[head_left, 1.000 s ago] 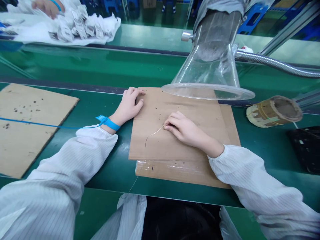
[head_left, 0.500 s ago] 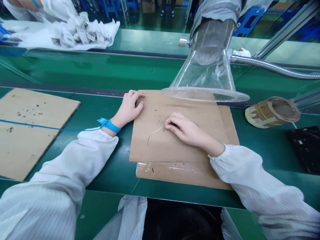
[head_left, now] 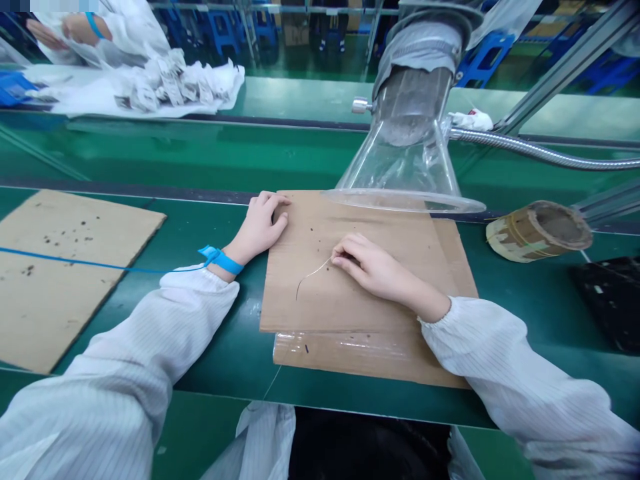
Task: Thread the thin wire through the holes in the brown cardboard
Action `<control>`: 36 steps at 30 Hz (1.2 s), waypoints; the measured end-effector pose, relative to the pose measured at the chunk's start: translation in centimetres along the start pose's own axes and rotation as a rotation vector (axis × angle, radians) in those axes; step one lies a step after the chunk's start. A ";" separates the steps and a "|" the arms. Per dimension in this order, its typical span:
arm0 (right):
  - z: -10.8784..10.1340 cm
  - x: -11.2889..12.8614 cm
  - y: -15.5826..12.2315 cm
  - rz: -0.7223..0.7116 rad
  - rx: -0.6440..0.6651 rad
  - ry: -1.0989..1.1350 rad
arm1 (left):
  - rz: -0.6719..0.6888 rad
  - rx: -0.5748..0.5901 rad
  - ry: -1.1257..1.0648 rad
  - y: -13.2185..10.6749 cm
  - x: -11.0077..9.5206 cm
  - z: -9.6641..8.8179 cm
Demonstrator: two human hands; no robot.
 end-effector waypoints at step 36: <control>-1.2 -2.0 0.4 0.043 -0.034 -0.024 | 0.314 0.283 -0.070 -2.4 -6.1 2.0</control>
Point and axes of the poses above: each hand's wrist, its own y-axis towards the middle knuckle, its own z-axis out of the palm, x = y × z, the point moved 10 cm from there along y, towards the middle knuckle, and after that the axes turned 4 degrees about -z, right-handed, at the moved point
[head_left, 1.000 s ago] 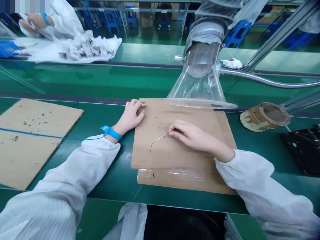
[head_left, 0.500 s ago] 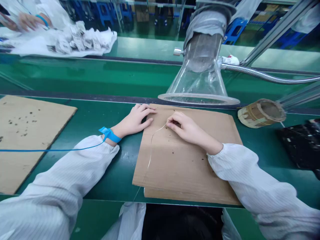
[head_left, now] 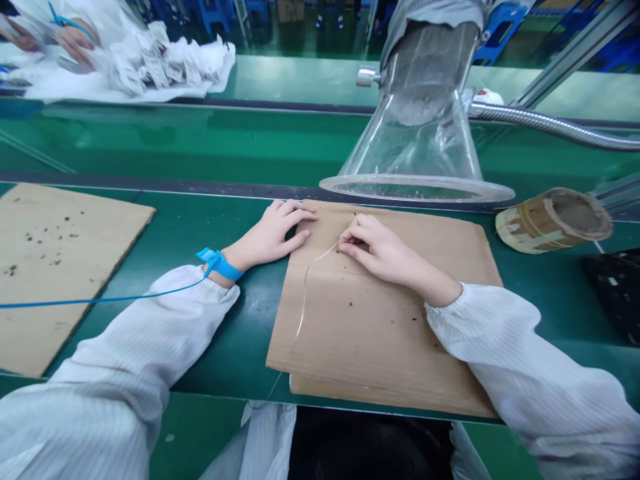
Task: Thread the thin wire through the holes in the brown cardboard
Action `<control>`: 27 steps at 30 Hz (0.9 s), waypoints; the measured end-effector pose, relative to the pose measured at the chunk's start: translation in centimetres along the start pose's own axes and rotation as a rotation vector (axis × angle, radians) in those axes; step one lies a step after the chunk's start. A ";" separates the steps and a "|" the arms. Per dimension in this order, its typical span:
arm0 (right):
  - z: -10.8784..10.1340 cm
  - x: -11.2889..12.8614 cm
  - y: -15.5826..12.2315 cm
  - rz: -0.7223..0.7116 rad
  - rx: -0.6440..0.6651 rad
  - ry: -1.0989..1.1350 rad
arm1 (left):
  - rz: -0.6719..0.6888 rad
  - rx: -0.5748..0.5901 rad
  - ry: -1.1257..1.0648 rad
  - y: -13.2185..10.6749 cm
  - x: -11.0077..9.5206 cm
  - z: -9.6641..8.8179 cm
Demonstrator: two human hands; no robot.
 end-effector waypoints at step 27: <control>0.3 -0.3 0.1 -0.003 0.006 -0.030 | -0.002 0.004 -0.006 0.3 0.0 0.2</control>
Point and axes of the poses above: each hand's wrist, its own y-axis towards the middle knuckle, its own z-axis out of the palm, x = y × z, the point moved 10 cm from there along y, towards the middle knuckle, and after that the axes turned 4 degrees about -z, right-handed, at the moved point
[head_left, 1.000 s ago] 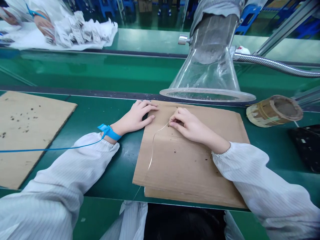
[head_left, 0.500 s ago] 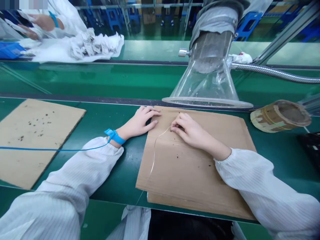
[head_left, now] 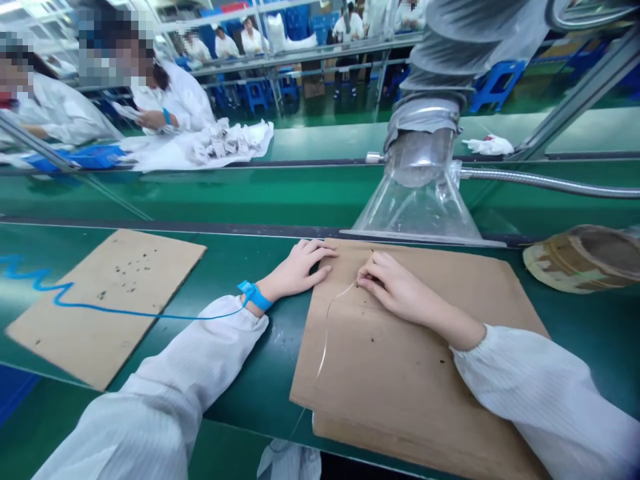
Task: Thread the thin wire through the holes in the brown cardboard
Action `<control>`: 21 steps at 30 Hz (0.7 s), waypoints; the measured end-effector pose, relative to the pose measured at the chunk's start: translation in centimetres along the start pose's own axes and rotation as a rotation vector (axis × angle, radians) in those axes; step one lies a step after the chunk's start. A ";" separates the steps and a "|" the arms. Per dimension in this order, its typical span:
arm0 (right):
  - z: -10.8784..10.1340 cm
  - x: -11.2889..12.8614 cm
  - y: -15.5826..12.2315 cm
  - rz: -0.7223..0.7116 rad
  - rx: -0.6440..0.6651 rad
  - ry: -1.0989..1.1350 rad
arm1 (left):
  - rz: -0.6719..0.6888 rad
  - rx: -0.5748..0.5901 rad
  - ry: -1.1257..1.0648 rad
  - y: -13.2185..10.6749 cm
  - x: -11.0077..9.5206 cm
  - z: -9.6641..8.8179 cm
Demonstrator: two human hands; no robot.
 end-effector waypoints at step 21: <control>-0.4 -0.8 -0.3 0.060 -0.056 0.005 | 0.022 -0.007 -0.053 0.4 1.1 -1.1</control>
Point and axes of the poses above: each hand's wrist, its own y-axis towards the middle knuckle, its own z-axis out of the palm, x = y × z, the point moved 10 cm from there along y, towards the middle knuckle, and after that the axes turned 4 degrees about -z, right-handed, at the moved point
